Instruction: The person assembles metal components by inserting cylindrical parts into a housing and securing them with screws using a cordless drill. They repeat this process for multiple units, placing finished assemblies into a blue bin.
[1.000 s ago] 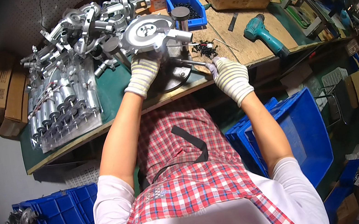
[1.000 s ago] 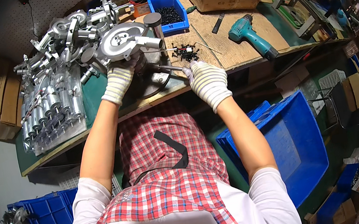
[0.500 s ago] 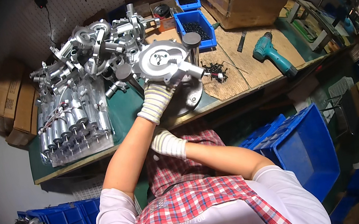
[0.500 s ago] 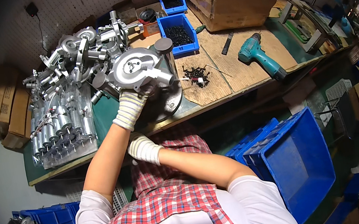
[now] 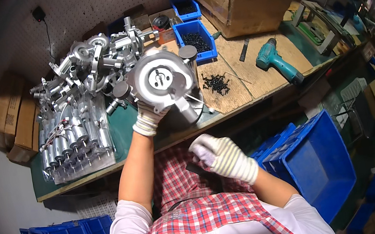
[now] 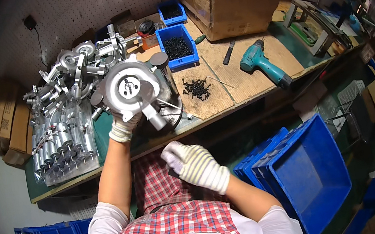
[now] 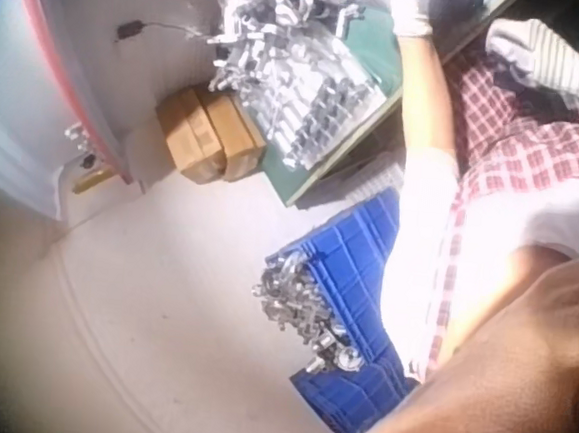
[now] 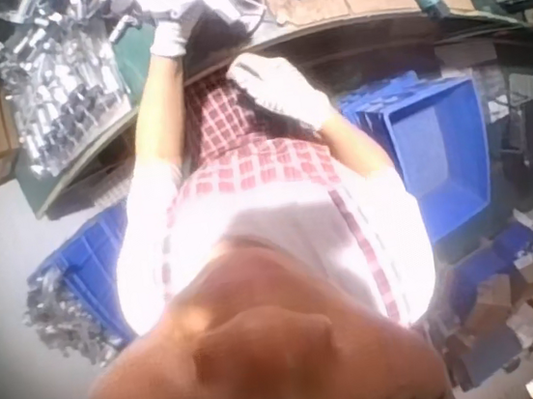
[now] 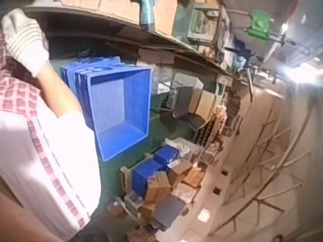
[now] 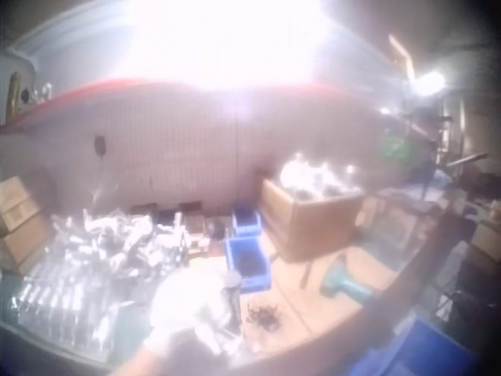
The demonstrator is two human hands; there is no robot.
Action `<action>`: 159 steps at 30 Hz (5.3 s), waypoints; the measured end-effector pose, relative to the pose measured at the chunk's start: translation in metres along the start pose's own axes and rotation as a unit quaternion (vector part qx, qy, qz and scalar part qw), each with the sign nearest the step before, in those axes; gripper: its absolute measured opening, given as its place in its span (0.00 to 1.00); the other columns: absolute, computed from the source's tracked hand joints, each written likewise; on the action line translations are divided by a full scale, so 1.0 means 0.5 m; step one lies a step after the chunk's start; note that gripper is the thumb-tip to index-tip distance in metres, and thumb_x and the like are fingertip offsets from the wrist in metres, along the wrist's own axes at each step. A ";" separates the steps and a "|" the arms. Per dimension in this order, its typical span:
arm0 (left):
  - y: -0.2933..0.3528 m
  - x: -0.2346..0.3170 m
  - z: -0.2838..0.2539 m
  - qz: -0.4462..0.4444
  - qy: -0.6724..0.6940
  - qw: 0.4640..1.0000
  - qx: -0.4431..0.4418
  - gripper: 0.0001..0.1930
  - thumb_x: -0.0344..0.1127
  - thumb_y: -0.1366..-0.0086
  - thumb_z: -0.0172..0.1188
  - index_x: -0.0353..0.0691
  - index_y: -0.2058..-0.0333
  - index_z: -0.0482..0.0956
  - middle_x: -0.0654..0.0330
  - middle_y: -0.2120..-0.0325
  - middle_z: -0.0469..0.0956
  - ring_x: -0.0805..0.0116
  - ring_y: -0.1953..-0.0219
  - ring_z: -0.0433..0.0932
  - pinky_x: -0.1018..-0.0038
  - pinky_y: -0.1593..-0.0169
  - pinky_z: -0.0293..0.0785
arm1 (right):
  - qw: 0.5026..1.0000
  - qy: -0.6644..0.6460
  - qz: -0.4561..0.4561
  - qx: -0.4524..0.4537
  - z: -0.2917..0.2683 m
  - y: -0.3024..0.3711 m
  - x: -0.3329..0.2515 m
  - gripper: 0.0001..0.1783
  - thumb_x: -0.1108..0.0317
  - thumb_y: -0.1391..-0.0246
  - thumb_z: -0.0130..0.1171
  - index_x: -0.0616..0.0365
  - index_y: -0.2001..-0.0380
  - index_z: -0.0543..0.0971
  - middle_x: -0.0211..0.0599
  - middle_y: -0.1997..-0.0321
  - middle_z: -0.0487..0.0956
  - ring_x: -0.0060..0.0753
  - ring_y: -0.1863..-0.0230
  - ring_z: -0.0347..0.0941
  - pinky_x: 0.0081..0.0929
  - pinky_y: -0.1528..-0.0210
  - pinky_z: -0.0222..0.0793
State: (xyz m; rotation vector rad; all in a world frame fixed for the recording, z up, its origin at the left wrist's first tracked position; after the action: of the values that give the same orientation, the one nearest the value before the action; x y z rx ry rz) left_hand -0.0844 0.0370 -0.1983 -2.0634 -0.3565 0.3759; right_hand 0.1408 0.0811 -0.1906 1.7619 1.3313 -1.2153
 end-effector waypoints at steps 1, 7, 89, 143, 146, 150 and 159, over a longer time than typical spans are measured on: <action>-0.013 0.003 -0.010 -0.030 0.237 0.968 -0.077 0.39 0.54 0.38 0.67 0.39 0.35 0.65 0.55 0.41 0.73 0.60 0.39 0.73 0.62 0.34 0.69 | 0.999 -0.023 0.012 0.020 -0.025 0.017 -0.006 0.15 0.57 0.30 0.54 0.58 0.56 0.80 0.37 0.70 0.84 0.32 0.69 0.82 0.29 0.62 0.77; -0.070 0.231 -0.135 -0.249 0.881 0.352 -0.195 0.45 0.53 0.40 0.70 0.38 0.31 0.61 0.53 0.35 0.68 0.58 0.36 0.70 0.60 0.34 0.69 | 0.867 0.255 -0.276 0.327 -0.193 0.122 -0.136 0.45 0.53 0.52 0.73 0.62 0.35 0.68 0.54 0.38 0.73 0.58 0.40 0.72 0.48 0.40 0.69; -0.257 -0.402 -0.237 -0.243 -0.108 0.961 -0.076 0.22 0.50 0.30 0.61 0.40 0.47 0.76 0.45 0.66 0.84 0.51 0.61 0.84 0.60 0.57 0.80 | 0.959 0.157 -0.227 0.060 -0.116 0.037 -0.094 0.27 0.70 0.51 0.75 0.51 0.47 0.76 0.48 0.38 0.75 0.38 0.37 0.72 0.29 0.42 0.74; 0.317 0.207 -0.307 -0.574 0.440 0.682 -0.107 0.21 0.34 0.36 0.69 0.37 0.49 0.71 0.56 0.61 0.78 0.69 0.63 0.79 0.72 0.58 0.77 | 0.971 -0.156 0.040 0.177 0.120 0.096 0.035 0.40 0.58 0.48 0.76 0.64 0.40 0.66 0.43 0.53 0.78 0.24 0.61 0.78 0.24 0.60 0.79; 0.191 0.225 -0.342 -0.298 0.280 0.904 -0.126 0.18 0.35 0.43 0.73 0.40 0.56 0.78 0.53 0.56 0.77 0.54 0.61 0.80 0.63 0.61 0.78 | 0.921 -0.299 0.141 0.204 0.106 0.087 0.092 0.34 0.52 0.42 0.71 0.64 0.47 0.65 0.39 0.63 0.79 0.20 0.64 0.77 0.20 0.68 0.77; 0.158 0.285 -0.337 -0.093 0.180 0.959 -0.200 0.21 0.38 0.51 0.72 0.40 0.57 0.81 0.50 0.54 0.80 0.49 0.56 0.80 0.59 0.54 0.78 | 0.802 -0.544 0.189 0.158 0.113 0.084 0.193 0.25 0.53 0.33 0.60 0.60 0.44 0.70 0.36 0.55 0.80 0.26 0.58 0.80 0.24 0.59 0.80; 0.157 0.258 -0.413 0.054 0.301 0.951 -0.042 0.05 0.39 0.45 0.68 0.48 0.74 0.82 0.62 0.72 0.79 0.64 0.73 0.77 0.69 0.70 0.72 | 0.796 -0.600 0.067 0.036 0.124 0.051 0.250 0.28 0.62 0.33 0.57 0.52 0.33 0.66 0.39 0.34 0.73 0.37 0.35 0.71 0.40 0.31 0.68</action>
State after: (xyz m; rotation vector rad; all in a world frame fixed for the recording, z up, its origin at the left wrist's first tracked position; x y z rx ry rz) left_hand 0.1240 -0.1106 -0.1829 -2.1684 0.1139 -0.2160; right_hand 0.1552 0.0679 -0.3313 0.7072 0.3686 -1.8037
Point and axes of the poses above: each hand's wrist, its own y-axis away from the middle knuckle, its own z-axis out of the palm, x = y × z, the point moved 7 cm from there along -y, towards the middle knuckle
